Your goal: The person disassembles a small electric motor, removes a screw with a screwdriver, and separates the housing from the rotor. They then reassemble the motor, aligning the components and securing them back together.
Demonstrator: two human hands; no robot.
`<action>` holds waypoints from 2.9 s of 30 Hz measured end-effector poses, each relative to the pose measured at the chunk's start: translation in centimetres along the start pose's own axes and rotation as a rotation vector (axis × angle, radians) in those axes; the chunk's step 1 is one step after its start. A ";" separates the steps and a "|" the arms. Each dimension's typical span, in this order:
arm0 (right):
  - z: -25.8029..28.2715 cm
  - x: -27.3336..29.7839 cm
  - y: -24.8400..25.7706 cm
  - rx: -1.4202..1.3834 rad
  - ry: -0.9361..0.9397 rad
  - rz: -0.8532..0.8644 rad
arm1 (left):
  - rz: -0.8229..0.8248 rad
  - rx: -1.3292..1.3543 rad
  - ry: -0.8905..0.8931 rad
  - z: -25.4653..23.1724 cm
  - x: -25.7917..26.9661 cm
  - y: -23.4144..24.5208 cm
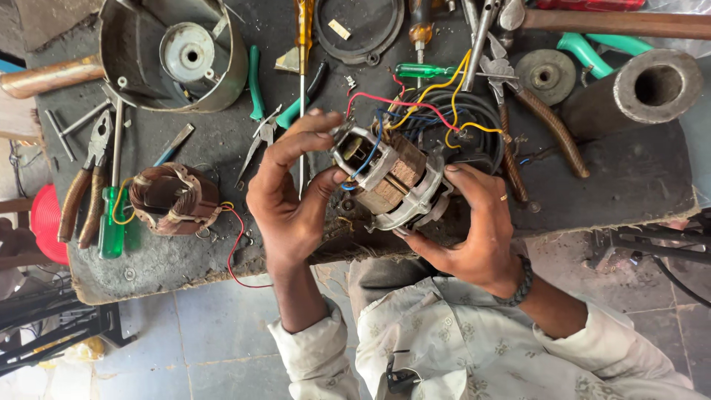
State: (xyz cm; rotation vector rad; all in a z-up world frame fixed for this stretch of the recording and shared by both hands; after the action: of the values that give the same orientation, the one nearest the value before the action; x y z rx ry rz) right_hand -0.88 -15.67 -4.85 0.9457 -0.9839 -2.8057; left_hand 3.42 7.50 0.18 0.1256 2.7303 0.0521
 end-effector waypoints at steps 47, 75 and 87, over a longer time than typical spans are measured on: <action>-0.2 0.8 -1.0 0.219 0.148 -0.039 | -0.361 -0.171 0.008 -1.2 2.4 0.8; -0.4 0.9 -1.2 0.153 0.203 0.061 | -0.351 -0.257 0.199 -0.4 4.3 -6.2; -0.5 1.5 -0.6 0.108 0.267 -0.014 | -0.246 -0.062 0.152 1.2 2.6 -5.8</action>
State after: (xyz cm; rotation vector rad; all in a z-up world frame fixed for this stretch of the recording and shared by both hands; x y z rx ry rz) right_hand -1.70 -15.75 -6.28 1.3021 -1.1007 -2.5665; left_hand 1.11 1.96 -2.27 -0.2405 2.8699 0.0788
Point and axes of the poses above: each hand's wrist, its own x-axis away from the middle knuckle, its own y-axis out of the back of the hand, z = x × y, the point moved 2 cm from there along -x, towards the middle knuckle, and after that the axes turned 3 degrees about z, right-handed, at the moved point
